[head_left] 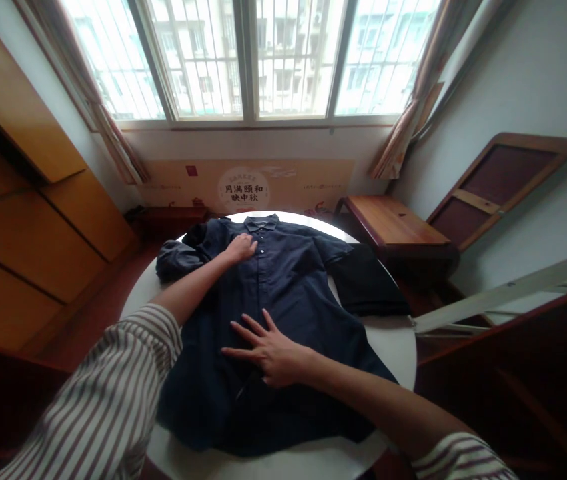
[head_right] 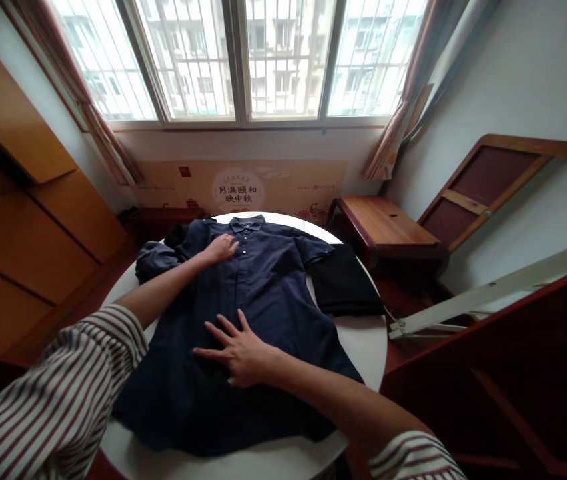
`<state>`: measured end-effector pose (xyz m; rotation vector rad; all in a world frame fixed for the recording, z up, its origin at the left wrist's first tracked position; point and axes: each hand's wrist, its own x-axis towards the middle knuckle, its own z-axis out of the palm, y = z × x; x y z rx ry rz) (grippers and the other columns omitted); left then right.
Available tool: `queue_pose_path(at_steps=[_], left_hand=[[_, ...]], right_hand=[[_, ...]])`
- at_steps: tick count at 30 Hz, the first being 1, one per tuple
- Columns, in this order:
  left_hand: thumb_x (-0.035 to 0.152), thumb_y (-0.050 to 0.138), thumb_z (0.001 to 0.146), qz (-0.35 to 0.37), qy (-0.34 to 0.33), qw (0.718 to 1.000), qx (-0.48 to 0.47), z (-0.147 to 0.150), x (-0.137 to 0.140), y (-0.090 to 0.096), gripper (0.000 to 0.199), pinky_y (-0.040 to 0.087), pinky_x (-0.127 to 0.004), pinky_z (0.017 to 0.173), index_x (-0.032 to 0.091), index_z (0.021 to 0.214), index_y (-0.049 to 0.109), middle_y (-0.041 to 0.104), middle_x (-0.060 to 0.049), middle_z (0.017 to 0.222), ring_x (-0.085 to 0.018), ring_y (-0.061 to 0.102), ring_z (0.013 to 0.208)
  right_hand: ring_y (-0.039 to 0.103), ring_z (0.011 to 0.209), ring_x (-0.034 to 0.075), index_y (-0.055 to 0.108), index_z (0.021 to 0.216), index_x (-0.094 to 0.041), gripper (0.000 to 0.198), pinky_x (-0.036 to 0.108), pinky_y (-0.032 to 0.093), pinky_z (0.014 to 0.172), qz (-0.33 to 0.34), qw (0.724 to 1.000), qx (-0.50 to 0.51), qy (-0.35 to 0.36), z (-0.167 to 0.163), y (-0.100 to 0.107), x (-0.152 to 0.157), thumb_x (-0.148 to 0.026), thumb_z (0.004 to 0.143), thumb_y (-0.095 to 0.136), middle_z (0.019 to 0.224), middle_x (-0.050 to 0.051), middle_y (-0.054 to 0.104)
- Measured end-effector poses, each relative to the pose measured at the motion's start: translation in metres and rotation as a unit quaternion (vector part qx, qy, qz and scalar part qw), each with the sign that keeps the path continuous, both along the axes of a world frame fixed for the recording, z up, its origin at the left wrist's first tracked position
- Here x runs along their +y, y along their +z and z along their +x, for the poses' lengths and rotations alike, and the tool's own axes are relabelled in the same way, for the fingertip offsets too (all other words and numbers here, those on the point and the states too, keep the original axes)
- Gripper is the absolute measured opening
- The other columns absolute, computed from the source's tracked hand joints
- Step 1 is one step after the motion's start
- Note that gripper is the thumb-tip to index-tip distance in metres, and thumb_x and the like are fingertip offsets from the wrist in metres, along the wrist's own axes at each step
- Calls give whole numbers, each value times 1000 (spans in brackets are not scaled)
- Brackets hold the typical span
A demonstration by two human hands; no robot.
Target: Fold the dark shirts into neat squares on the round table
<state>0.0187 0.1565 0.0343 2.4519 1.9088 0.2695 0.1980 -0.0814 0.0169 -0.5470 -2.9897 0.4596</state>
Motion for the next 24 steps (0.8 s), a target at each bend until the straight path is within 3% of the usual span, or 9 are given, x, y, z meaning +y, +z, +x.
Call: queue_pose_path(at_steps=[3, 6, 11, 14, 16, 19, 21, 24], left_hand=[[52, 38, 98, -39, 14, 999, -1, 13, -1, -33, 62, 36, -46, 112, 12, 145, 46, 40, -19, 154, -32, 37, 142], [63, 27, 97, -73, 34, 997, -6, 14, 0, -50, 76, 25, -53, 117, 15, 156, 27, 15, -15, 164, -32, 14, 151], [67, 24, 95, -82, 27, 996, -7, 12, 3, -51, 80, 20, -51, 119, 18, 158, 22, 11, -11, 165, -29, 9, 152], [67, 24, 95, -69, 29, 997, -7, 13, 3, -51, 79, 22, -51, 118, 18, 158, 24, 13, -11, 165, -30, 11, 152], [66, 23, 95, -60, 29, 998, -5, 13, 1, -52, 79, 22, -51, 118, 17, 157, 25, 15, -12, 165, -30, 12, 152], [65, 21, 96, -48, 31, 998, -6, 15, -2, -52, 78, 23, -50, 118, 16, 157, 25, 16, -12, 164, -29, 14, 151], [64, 21, 96, -46, 33, 998, -6, 16, -4, -51, 78, 23, -50, 118, 16, 157, 26, 17, -12, 164, -29, 15, 151], [63, 22, 97, -43, 36, 998, -4, 17, -7, -49, 76, 24, -50, 118, 15, 156, 28, 19, -12, 164, -29, 16, 151]], right_hand=[[6, 151, 38, 31, 154, -34, 78, 69, 6, 114, -7, 998, 35, 43, -1, 10, -18, -55, 87, 63, 165, 10, 12], [9, 151, 35, 37, 151, -34, 76, 67, 9, 116, 0, 992, 59, 113, -4, 12, -33, -61, 85, 63, 164, 6, 20], [10, 151, 33, 39, 149, -30, 64, 70, 11, 115, 9, 969, 83, 234, -13, -4, -47, -57, 93, 54, 163, 2, 24], [13, 151, 32, 41, 147, -27, 57, 71, 10, 115, -13, 962, 98, 254, -17, -12, -50, -51, 97, 51, 161, 1, 31], [20, 149, 31, 46, 143, -26, 53, 68, 11, 116, -40, 961, 115, 247, -19, -13, -49, -49, 96, 53, 156, 2, 40], [48, 134, 23, 59, 130, -17, 40, 46, 33, 114, -96, 960, 150, 214, -17, -2, -36, -39, 98, 53, 138, 10, 60], [63, 113, 19, 66, 118, -11, 32, 31, 46, 99, -134, 963, 178, 154, -10, 14, -14, -32, 98, 51, 120, 14, 69], [66, 80, 15, 72, 104, -12, 26, 24, 51, 74, -171, 965, 198, 20, 6, 42, 44, -30, 95, 55, 94, 9, 74]])
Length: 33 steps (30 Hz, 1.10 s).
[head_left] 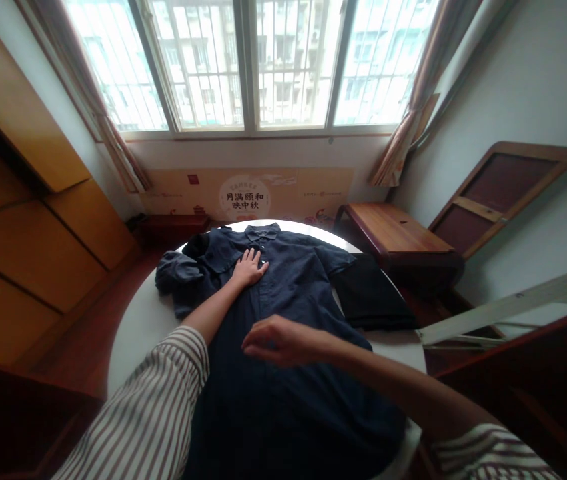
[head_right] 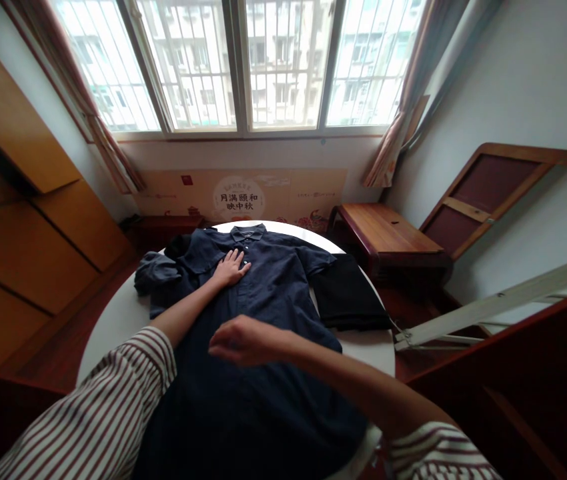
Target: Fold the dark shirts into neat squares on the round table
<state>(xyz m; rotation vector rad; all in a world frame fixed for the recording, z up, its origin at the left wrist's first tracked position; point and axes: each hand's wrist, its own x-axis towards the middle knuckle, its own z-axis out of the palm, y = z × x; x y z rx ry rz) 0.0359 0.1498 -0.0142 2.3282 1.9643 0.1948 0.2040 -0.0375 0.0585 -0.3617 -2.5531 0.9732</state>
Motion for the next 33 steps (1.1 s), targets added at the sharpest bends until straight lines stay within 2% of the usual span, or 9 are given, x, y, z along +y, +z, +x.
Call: queue_pose_path(at_steps=[2, 4, 7, 11, 14, 19, 26, 30, 33], left_hand=[[62, 23, 97, 6, -2, 1000, 1, 1, -1, 1, 75, 25, -50, 117, 15, 156, 29, 20, -13, 163, -30, 17, 151], [61, 23, 97, 8, -2, 1000, 2, 2, -1, 1, 75, 25, -50, 117, 15, 156, 29, 20, -13, 163, -30, 17, 151], [62, 23, 97, 6, 4, 1000, -1, 2, -1, 0, 75, 25, -49, 118, 16, 156, 29, 19, -12, 164, -29, 17, 151], [63, 23, 96, 9, 0, 1000, -2, 1, 0, -1, 76, 25, -47, 118, 16, 156, 29, 19, -11, 164, -29, 17, 151], [64, 23, 96, 11, -2, 1000, -2, 0, 2, -3, 77, 26, -48, 118, 16, 156, 29, 19, -11, 164, -29, 16, 151], [63, 23, 96, 17, -5, 1000, -3, -1, 5, -6, 75, 26, -49, 118, 18, 155, 30, 20, -12, 164, -29, 17, 151], [63, 28, 96, 16, -8, 999, -32, -1, 3, -8, 73, 26, -51, 117, 19, 154, 32, 22, -12, 163, -30, 17, 150], [55, 32, 98, 36, 4, 997, -67, -1, 7, -5, 62, 27, -48, 118, 17, 146, 46, 32, -14, 159, -30, 27, 147], [36, 35, 101, 71, 62, 989, -114, -3, 25, 4, 47, 31, -37, 117, 13, 136, 56, 33, -16, 157, -26, 40, 141]], right_hand=[[60, 63, 12, 74, 91, -11, 26, 22, 46, 59, -34, 991, -29, -124, 11, 15, 52, -31, 93, 57, 74, 4, 70], [58, 57, 11, 73, 80, -11, 25, 19, 45, 56, -70, 954, -88, -278, 18, 23, 107, -30, 90, 61, 64, 2, 67], [61, 59, 12, 74, 86, -10, 26, 20, 48, 56, -66, 912, -111, -388, 26, 24, 181, -25, 92, 54, 68, 5, 69], [69, 86, 22, 74, 94, -11, 20, 25, 52, 72, -28, 848, -149, -508, 35, 15, 250, -23, 85, 60, 88, 13, 72], [63, 112, 29, 72, 103, -12, 29, 31, 50, 88, -2, 802, -185, -568, 42, 3, 280, -28, 79, 71, 114, 19, 67], [61, 114, 33, 66, 115, -7, 47, 38, 50, 90, 16, 780, -235, -580, 48, -16, 302, -38, 80, 72, 123, 25, 61], [59, 118, 30, 55, 131, -19, 42, 37, 46, 93, 129, 798, -215, -548, 33, -20, 289, -12, 90, 49, 136, 18, 53], [65, 105, 31, 54, 129, -16, 42, 39, 48, 85, 145, 795, -215, -548, 24, -21, 276, -10, 88, 45, 118, 19, 64], [65, 97, 31, 54, 127, -15, 41, 39, 48, 80, 152, 799, -208, -544, 26, -21, 269, -9, 88, 42, 106, 19, 68]])
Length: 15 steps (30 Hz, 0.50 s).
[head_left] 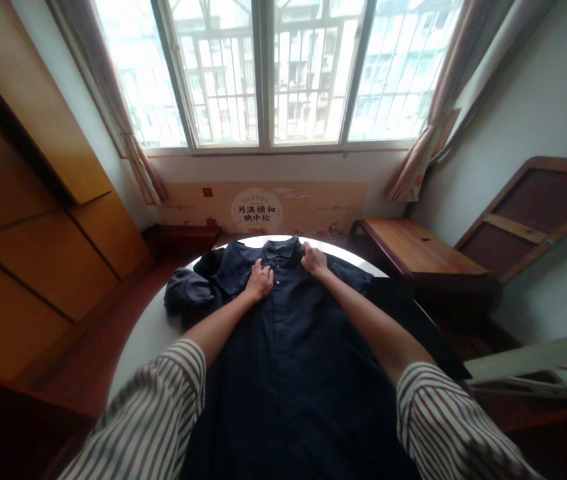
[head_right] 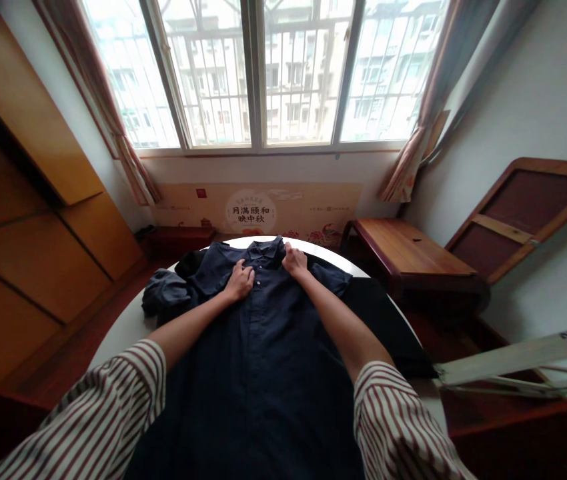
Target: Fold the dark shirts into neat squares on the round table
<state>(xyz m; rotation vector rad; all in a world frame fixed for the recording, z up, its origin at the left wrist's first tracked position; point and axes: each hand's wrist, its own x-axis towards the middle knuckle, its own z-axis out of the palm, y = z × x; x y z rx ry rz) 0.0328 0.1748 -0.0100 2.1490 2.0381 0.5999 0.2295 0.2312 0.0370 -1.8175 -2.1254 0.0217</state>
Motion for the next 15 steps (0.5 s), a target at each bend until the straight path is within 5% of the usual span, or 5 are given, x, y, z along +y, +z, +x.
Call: queue_pose_path(at_steps=[3, 5, 9, 15], left_hand=[[23, 40, 98, 5, 65, 997, -31, -8, 28, 12, 52, 36, -34, 114, 4, 146, 40, 27, -24, 157, -27, 45, 138], [22, 55, 91, 2, 83, 996, -43, -15, 46, 17, 73, 39, -35, 113, 5, 154, 22, 22, -26, 159, -30, 42, 140], [19, 70, 77, -17, 46, 996, -74, -25, 72, 17, 107, 41, -30, 110, 14, 158, 0, 28, -19, 159, -26, 43, 139], [20, 53, 89, -16, -32, 998, -42, -12, 87, 10, 74, 32, -30, 117, 12, 156, 23, 41, -14, 154, -21, 38, 143]], right_hand=[[63, 100, 27, 57, 121, -17, 41, 34, 45, 83, 20, 998, 0, 55, 7, 1, -8, -3, 86, 40, 111, 15, 69], [61, 102, 24, 59, 116, -18, 44, 31, 43, 88, 35, 994, -4, 102, 13, 0, -16, 1, 83, 39, 116, 12, 67], [58, 101, 23, 62, 111, -17, 45, 32, 40, 95, 62, 984, -15, 166, 24, -3, -35, 4, 79, 39, 114, 9, 66], [55, 112, 26, 61, 117, -16, 47, 38, 35, 105, 87, 978, -14, 189, 34, 5, -38, 5, 79, 40, 121, 11, 64]])
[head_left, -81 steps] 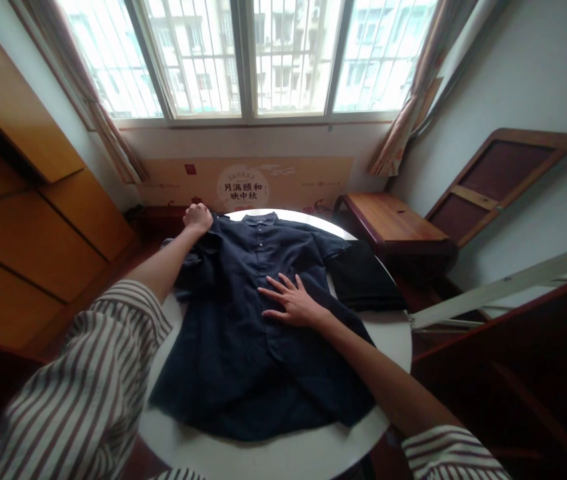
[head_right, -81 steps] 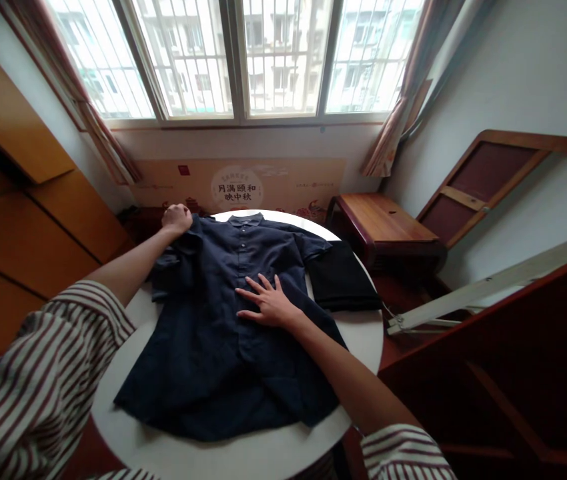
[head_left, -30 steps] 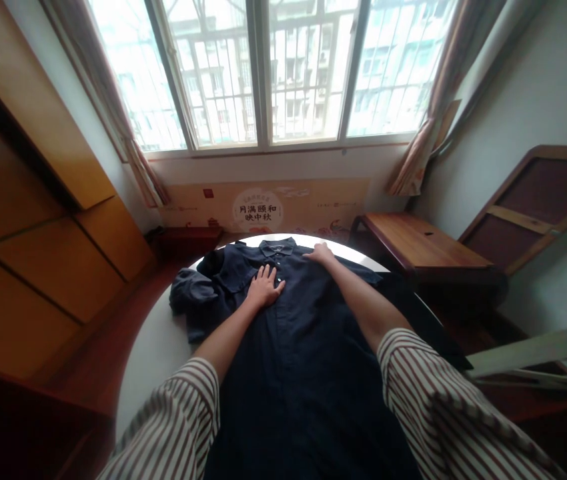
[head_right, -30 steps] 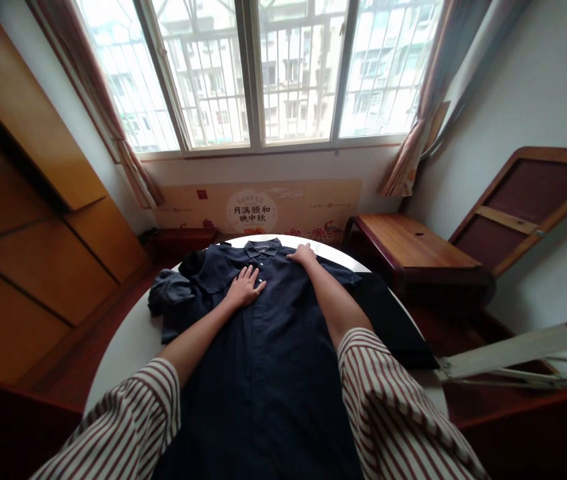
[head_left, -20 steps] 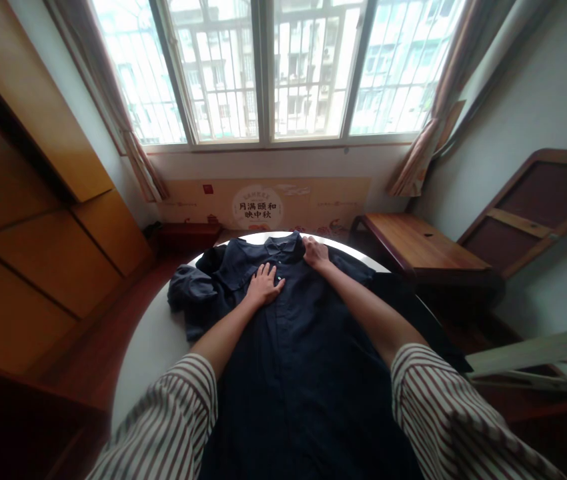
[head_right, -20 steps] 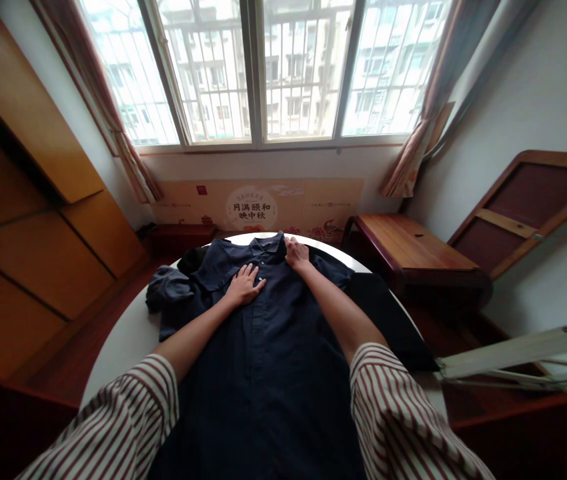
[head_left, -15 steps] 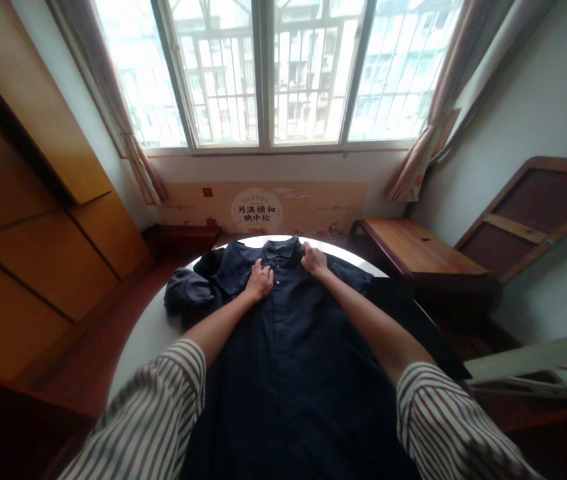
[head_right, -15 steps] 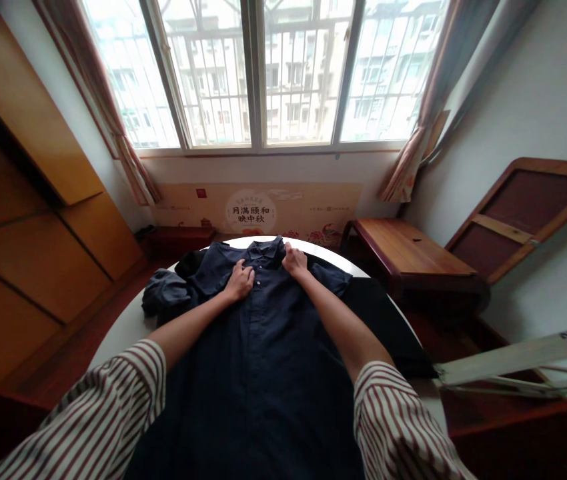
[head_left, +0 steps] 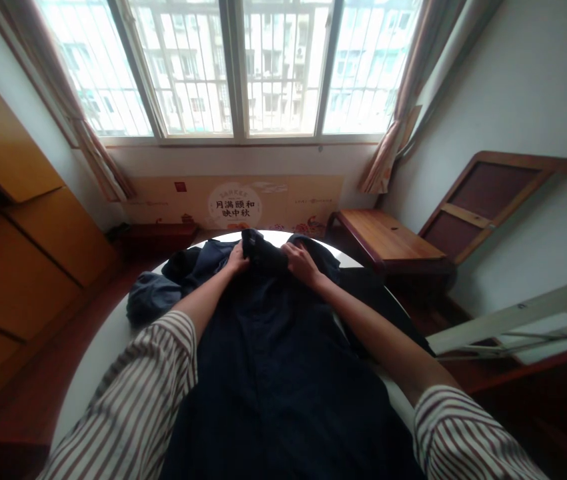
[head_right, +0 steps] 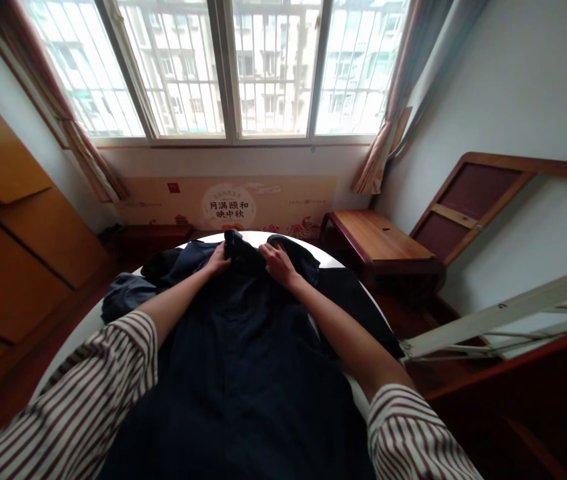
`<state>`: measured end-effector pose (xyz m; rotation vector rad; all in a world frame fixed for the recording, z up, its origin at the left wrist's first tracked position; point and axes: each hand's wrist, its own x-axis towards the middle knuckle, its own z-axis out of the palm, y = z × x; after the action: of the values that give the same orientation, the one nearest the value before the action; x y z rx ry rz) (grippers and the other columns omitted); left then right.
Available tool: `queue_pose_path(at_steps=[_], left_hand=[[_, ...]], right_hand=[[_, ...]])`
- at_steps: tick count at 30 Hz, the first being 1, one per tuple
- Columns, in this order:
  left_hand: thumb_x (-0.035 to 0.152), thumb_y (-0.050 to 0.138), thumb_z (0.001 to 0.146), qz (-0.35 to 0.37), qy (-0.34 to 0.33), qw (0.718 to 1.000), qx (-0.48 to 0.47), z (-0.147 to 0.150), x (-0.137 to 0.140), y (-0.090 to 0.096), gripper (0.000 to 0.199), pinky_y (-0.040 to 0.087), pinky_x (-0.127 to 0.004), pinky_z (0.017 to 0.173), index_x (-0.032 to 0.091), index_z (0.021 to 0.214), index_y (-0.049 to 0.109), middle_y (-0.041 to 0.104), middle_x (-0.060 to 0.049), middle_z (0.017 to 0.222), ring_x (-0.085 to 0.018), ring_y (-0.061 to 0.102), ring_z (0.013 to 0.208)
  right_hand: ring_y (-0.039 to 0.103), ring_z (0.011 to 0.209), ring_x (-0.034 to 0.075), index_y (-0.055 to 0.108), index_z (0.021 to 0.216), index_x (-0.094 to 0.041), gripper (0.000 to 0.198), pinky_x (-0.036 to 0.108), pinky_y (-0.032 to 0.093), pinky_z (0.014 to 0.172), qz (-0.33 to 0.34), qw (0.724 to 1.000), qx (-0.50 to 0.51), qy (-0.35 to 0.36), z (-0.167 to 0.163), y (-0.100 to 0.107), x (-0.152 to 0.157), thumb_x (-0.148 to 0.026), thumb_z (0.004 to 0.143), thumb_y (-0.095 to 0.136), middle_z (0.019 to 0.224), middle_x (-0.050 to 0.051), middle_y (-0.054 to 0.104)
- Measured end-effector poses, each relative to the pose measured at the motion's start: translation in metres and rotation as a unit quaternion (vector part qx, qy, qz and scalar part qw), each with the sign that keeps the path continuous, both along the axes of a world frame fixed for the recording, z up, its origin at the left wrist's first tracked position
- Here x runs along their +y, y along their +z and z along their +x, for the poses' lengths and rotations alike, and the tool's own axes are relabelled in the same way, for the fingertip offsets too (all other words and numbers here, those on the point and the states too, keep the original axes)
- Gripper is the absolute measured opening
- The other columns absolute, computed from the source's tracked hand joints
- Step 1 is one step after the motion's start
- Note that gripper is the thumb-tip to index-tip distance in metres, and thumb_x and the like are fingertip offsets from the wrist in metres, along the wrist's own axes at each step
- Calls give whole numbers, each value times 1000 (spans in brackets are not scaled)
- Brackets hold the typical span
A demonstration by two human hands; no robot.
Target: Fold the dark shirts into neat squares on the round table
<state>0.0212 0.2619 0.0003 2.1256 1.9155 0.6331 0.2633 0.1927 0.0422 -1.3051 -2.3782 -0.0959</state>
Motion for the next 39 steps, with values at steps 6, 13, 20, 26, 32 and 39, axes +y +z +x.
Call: queue_pose_path(at_steps=[6, 13, 20, 26, 32, 39], left_hand=[[25, 40, 95, -22, 47, 999, 15, 20, -3, 9, 68, 29, -55, 116, 13, 158, 16, 21, -18, 162, -33, 19, 150], [47, 33, 100, -36, -115, 989, 91, 45, -90, -8, 56, 25, -64, 114, 28, 153, 34, 20, -6, 164, -33, 14, 151], [59, 28, 98, -31, -117, 985, 121, 45, -127, -22, 61, 13, -62, 118, 32, 153, 35, 24, -3, 163, -31, 18, 150], [58, 30, 97, -21, -120, 985, 120, 46, -124, -21, 63, 15, -65, 116, 29, 152, 36, 25, -4, 163, -33, 19, 150], [58, 31, 97, -20, -114, 986, 124, 46, -126, -20, 61, 15, -63, 117, 31, 152, 37, 25, -3, 163, -31, 20, 150], [57, 32, 97, -17, -108, 986, 124, 48, -128, -18, 61, 16, -61, 118, 30, 151, 38, 26, -4, 162, -31, 21, 149]], right_hand=[[52, 125, 25, 50, 139, -20, 55, 37, 40, 104, -44, 997, 13, -69, 16, 13, 23, -6, 86, 51, 149, 12, 47], [61, 113, 35, 67, 114, -8, 36, 43, 47, 94, -150, 956, 29, -250, 87, 20, 6, -31, 87, 64, 117, 24, 66], [68, 75, 21, 70, 74, -14, 28, 26, 52, 65, -253, 935, 103, -225, 113, 33, -17, -38, 69, 83, 75, 7, 70], [68, 74, 17, 64, 110, -15, 48, 23, 52, 62, -207, 937, 215, -184, 105, 48, -27, -2, 65, 71, 92, 7, 72], [62, 112, 25, 54, 129, -16, 49, 35, 52, 89, -74, 934, 259, -235, 117, 68, -19, -9, 81, 56, 126, 16, 63], [67, 82, 31, 70, 93, -5, 45, 40, 56, 68, -166, 892, 228, -352, 141, 28, -27, -34, 63, 85, 80, 17, 69]])
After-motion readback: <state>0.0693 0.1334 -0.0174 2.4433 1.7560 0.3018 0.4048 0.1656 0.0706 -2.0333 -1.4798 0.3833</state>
